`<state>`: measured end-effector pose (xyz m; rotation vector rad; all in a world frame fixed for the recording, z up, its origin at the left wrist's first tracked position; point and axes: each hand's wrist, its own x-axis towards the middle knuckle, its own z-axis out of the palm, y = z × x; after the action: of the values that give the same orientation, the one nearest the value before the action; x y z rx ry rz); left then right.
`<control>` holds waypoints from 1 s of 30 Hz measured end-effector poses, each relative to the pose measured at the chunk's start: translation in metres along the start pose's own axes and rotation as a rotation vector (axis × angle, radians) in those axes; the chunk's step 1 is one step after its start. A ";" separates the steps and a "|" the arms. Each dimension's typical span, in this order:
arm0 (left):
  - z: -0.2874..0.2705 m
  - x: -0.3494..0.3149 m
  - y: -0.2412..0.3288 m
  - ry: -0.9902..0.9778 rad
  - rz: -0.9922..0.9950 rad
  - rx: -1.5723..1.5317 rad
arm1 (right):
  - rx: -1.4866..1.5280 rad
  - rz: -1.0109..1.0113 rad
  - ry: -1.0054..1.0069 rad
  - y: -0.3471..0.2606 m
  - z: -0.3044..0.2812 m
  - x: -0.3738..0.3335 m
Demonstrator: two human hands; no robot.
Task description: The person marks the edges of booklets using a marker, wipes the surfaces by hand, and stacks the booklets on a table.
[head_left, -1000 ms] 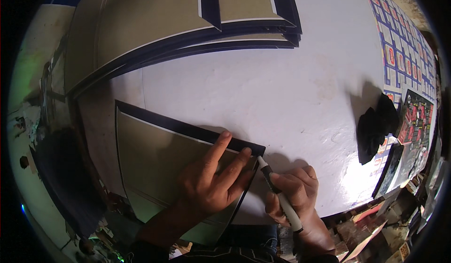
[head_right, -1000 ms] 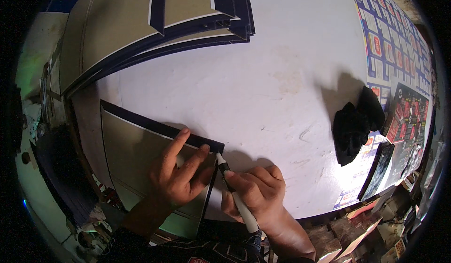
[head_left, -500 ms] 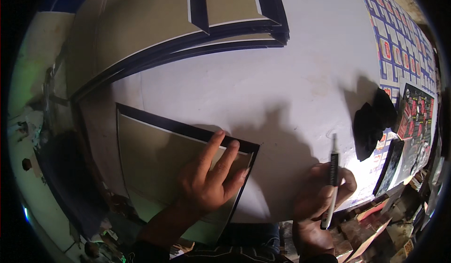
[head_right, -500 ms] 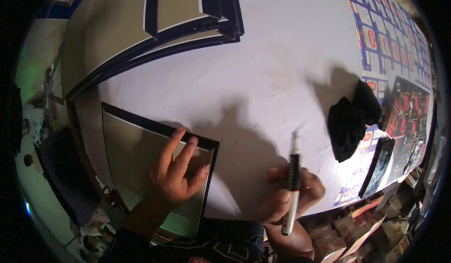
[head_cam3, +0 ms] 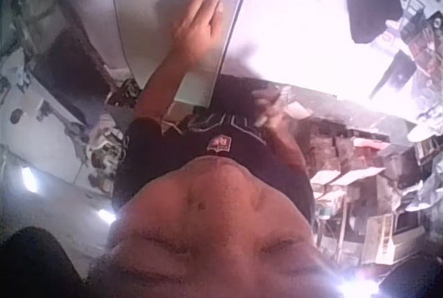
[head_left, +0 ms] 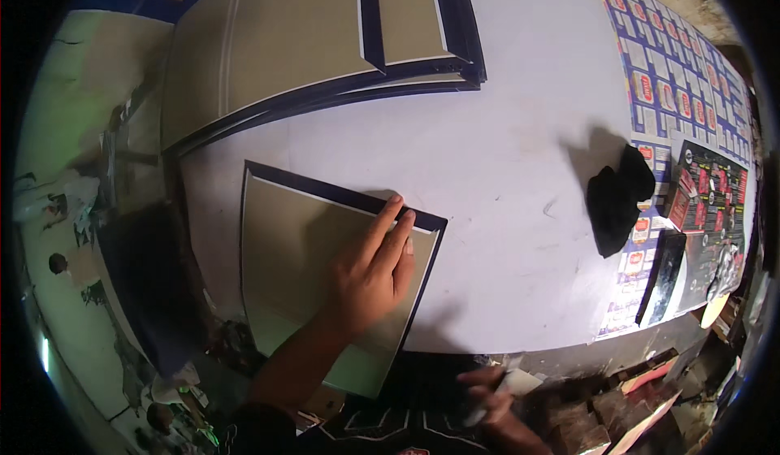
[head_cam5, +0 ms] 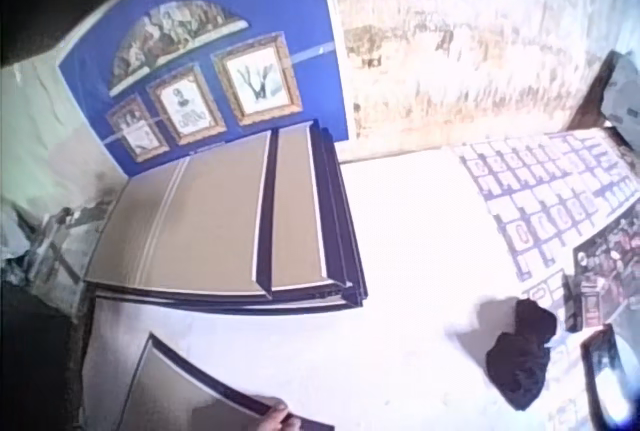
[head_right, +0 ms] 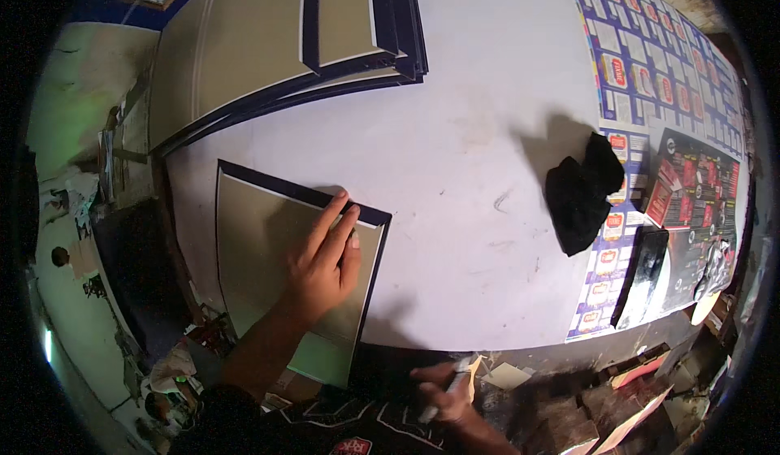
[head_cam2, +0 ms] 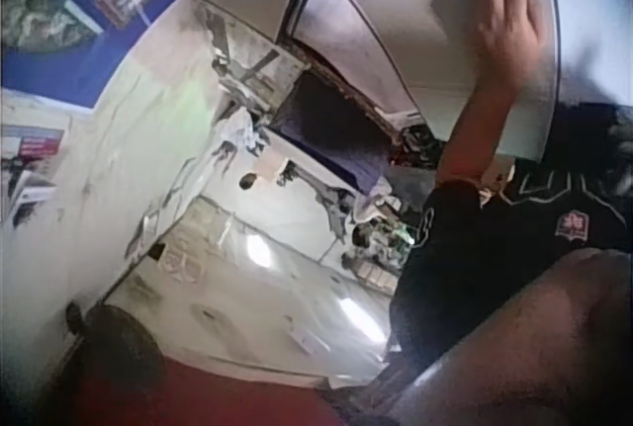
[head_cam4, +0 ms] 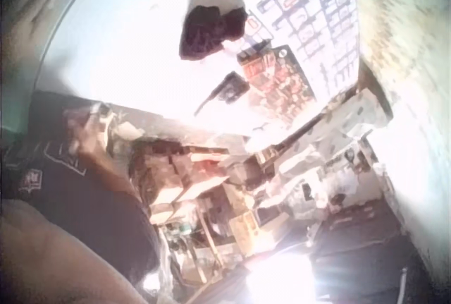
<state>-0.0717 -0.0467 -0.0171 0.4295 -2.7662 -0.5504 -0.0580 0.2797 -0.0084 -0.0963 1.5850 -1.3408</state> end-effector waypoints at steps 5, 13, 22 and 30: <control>0.000 -0.001 0.002 0.042 0.037 -0.006 | -0.694 -0.210 -0.040 0.088 0.057 -0.027; -0.005 0.023 0.006 -0.069 -0.027 -0.112 | -0.315 -0.102 -0.072 0.094 0.168 0.004; -0.107 0.058 0.010 -0.188 0.064 -0.086 | -0.512 -0.478 0.141 0.042 0.168 -0.052; -0.292 0.006 0.014 0.199 0.142 -0.564 | -0.790 -0.947 -0.070 -0.058 0.145 -0.097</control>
<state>0.0165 -0.1311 0.2485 0.1437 -2.2935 -1.1322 0.0626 0.2177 0.1159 -1.5046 2.0065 -1.2305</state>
